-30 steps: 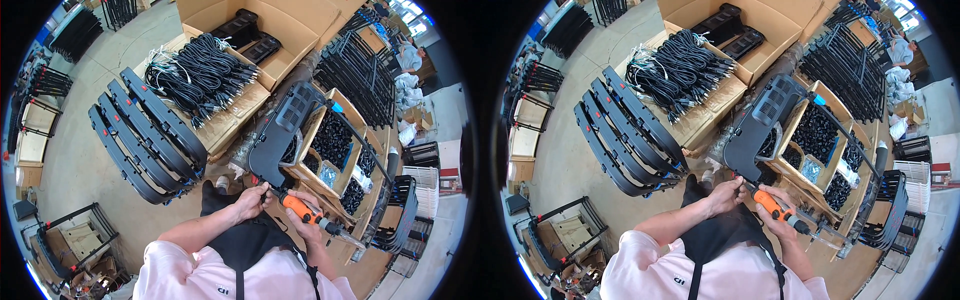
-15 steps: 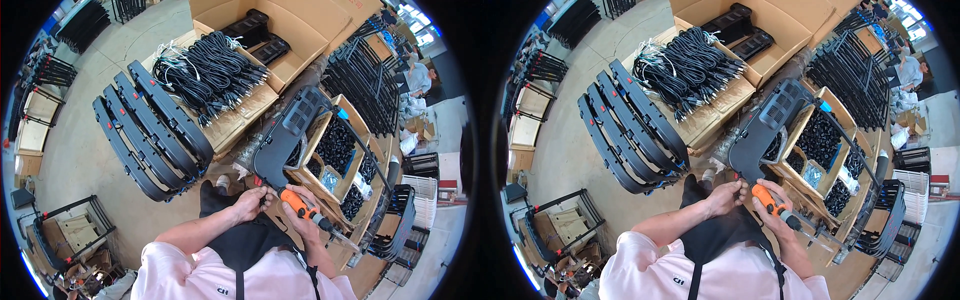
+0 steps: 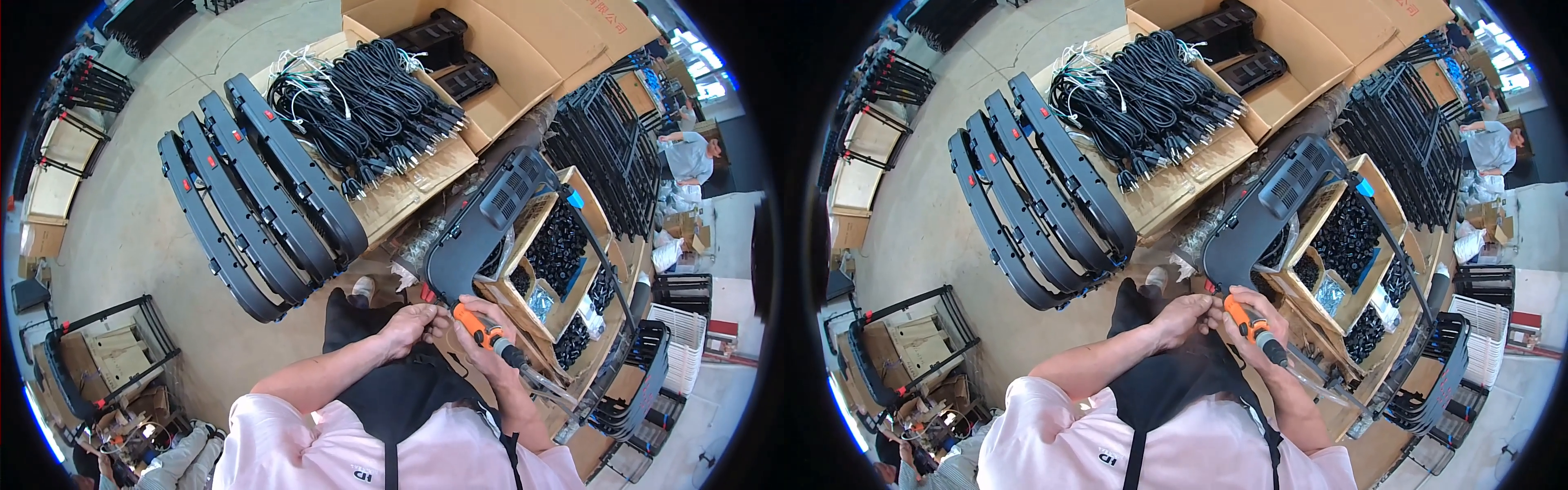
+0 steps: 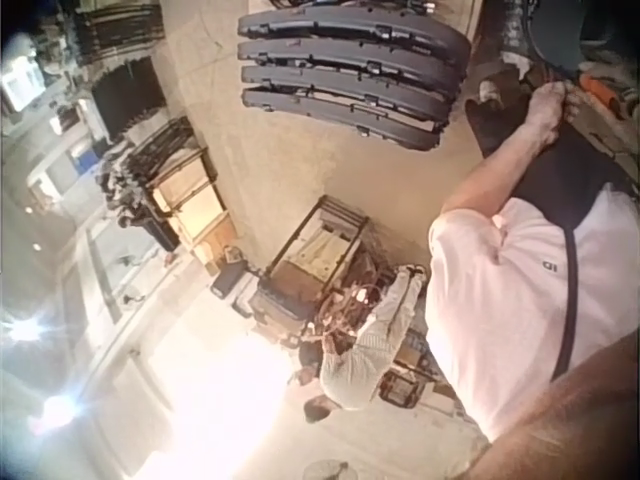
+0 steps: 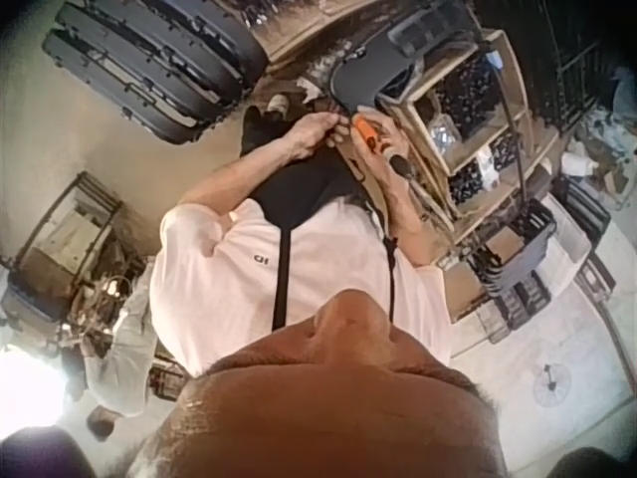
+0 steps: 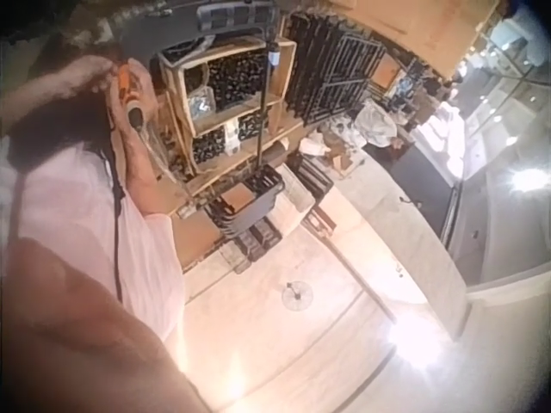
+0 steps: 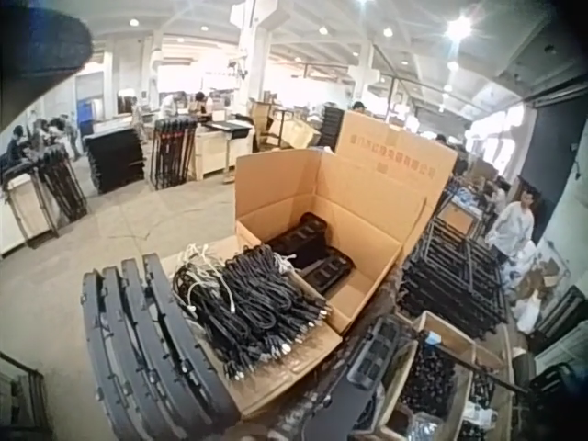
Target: Assembling the housing, metal frame, and wiring harness of a lawnmower using an electric screwdriver and pliers.
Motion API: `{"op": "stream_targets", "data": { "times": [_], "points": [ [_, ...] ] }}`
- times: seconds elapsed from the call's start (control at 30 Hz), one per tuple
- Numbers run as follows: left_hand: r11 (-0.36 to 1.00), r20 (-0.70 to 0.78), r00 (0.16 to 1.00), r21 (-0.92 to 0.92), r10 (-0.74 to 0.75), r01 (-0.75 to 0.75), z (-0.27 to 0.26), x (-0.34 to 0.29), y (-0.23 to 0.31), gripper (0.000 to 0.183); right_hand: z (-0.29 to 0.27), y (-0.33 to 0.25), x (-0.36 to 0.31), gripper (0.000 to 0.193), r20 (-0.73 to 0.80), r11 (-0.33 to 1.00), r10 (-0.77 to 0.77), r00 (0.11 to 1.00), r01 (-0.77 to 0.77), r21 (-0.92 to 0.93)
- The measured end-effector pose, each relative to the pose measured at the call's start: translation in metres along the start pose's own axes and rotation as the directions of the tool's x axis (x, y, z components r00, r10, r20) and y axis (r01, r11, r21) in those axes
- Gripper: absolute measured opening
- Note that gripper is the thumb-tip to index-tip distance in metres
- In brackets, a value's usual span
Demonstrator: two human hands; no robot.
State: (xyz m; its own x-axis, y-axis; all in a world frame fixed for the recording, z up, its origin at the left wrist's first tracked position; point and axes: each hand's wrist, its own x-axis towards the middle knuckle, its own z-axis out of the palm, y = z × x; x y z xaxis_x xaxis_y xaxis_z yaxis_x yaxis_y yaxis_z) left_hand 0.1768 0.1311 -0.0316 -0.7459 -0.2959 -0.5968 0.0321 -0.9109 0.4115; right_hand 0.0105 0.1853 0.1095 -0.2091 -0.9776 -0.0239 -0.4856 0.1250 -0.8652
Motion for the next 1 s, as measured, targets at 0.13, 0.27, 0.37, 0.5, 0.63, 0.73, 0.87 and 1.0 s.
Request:
{"op": "stream_targets", "data": {
  "times": [0.13,0.27,0.37,0.5,0.63,0.73,0.87,1.0],
  "points": [
    [1.000,-0.013,1.000,0.023,-0.002,0.003,0.012,-0.008,0.016,0.034,0.001,-0.002,0.007,0.034,0.019,1.000,-0.004,1.000,0.004,-0.010],
    [1.000,-0.055,0.998,-0.005,-0.017,0.017,0.011,-0.012,0.020,0.034,-0.001,-0.004,0.008,0.033,0.039,0.998,0.058,0.998,-0.059,0.015],
    [0.998,0.002,1.000,-0.068,0.011,-0.011,0.002,-0.005,0.014,0.031,0.003,-0.002,0.007,0.034,0.021,1.000,0.004,1.000,-0.004,0.002],
    [0.996,-0.055,0.998,-0.085,-0.016,0.011,-0.001,0.000,0.011,0.025,0.004,-0.001,0.006,0.034,0.016,1.000,0.009,1.000,-0.009,-0.009],
    [0.972,-0.110,0.994,-0.235,-0.029,0.003,0.014,-0.001,0.027,0.023,-0.005,-0.017,0.003,0.038,-0.046,0.988,0.146,0.988,-0.143,0.058],
    [0.949,-0.103,0.995,-0.312,0.004,-0.036,0.020,0.004,0.040,0.024,-0.018,-0.018,0.000,0.044,-0.117,0.972,0.130,0.985,-0.103,0.213],
    [0.915,-0.088,0.996,-0.402,0.005,-0.040,0.024,0.023,0.050,0.024,-0.030,-0.017,0.009,0.051,-0.107,0.956,0.115,0.988,-0.081,0.283],
    [0.883,-0.055,0.998,-0.467,0.013,-0.037,0.030,0.036,0.054,0.024,-0.028,-0.011,0.013,0.049,-0.153,0.952,0.090,0.984,-0.040,0.305]
  ]
}}
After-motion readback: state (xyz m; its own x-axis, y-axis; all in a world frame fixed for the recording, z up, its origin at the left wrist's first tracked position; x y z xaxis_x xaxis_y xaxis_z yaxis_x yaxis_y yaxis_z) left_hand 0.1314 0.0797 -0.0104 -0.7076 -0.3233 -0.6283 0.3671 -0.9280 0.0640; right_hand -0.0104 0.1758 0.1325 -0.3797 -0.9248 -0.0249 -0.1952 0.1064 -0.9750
